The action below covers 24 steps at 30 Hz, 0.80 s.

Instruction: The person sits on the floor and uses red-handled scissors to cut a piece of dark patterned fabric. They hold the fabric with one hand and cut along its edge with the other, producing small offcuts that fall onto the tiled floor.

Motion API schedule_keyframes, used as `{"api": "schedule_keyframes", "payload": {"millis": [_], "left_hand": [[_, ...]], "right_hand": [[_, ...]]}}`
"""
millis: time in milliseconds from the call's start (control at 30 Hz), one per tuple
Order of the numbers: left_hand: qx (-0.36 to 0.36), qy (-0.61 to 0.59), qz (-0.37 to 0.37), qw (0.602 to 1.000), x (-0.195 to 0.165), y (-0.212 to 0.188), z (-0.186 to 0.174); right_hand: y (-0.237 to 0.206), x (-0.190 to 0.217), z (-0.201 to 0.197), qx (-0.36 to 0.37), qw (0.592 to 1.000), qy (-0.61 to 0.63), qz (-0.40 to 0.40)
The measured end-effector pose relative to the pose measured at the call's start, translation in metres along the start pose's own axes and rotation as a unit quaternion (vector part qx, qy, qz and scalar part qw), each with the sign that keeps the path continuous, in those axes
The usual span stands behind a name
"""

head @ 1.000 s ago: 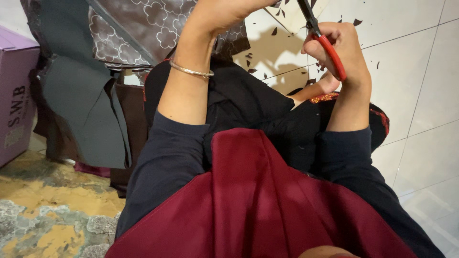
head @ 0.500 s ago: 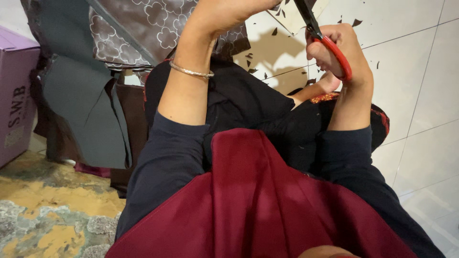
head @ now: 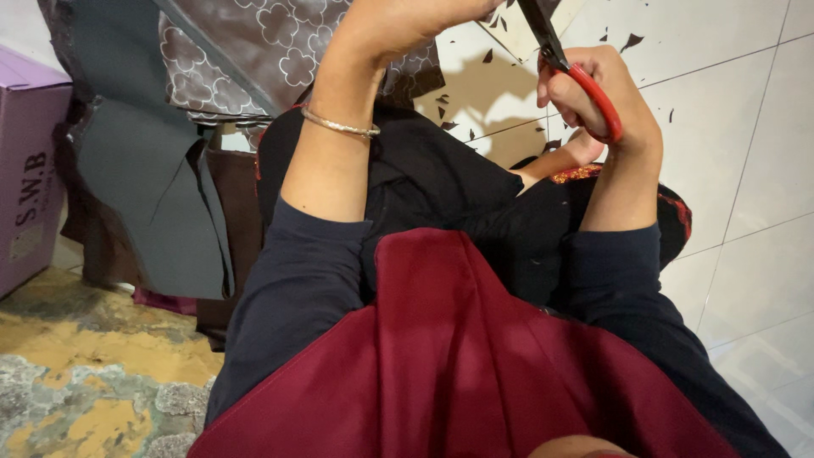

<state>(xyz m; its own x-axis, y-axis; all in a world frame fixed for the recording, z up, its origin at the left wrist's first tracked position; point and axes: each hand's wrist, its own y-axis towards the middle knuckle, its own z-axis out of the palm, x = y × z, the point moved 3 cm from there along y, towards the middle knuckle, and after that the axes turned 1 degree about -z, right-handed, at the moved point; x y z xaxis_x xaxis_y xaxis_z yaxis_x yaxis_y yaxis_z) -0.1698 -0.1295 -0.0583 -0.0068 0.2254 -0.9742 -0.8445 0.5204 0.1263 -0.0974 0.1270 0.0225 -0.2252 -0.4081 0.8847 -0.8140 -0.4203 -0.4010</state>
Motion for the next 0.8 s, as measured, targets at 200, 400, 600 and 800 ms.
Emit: {"api": "schedule_keyframes", "payload": {"millis": [200,400,600,800], "left_hand": [[0.003,-0.006,0.016,1.0,-0.013,-0.003,0.002],[0.001,-0.003,-0.006,1.0,-0.013,-0.002,0.004],[0.022,-0.013,0.014,1.0,-0.017,-0.004,0.003],[0.027,-0.028,0.012,0.999,-0.023,-0.004,0.003]], "right_hand": [[0.002,0.007,0.002,-0.008,0.999,-0.039,0.0],[-0.001,0.009,0.002,-0.014,0.997,-0.072,-0.004],[-0.002,0.005,0.0,-0.018,0.996,-0.091,0.007],[-0.003,0.005,-0.002,-0.018,0.995,-0.095,0.017]]}}
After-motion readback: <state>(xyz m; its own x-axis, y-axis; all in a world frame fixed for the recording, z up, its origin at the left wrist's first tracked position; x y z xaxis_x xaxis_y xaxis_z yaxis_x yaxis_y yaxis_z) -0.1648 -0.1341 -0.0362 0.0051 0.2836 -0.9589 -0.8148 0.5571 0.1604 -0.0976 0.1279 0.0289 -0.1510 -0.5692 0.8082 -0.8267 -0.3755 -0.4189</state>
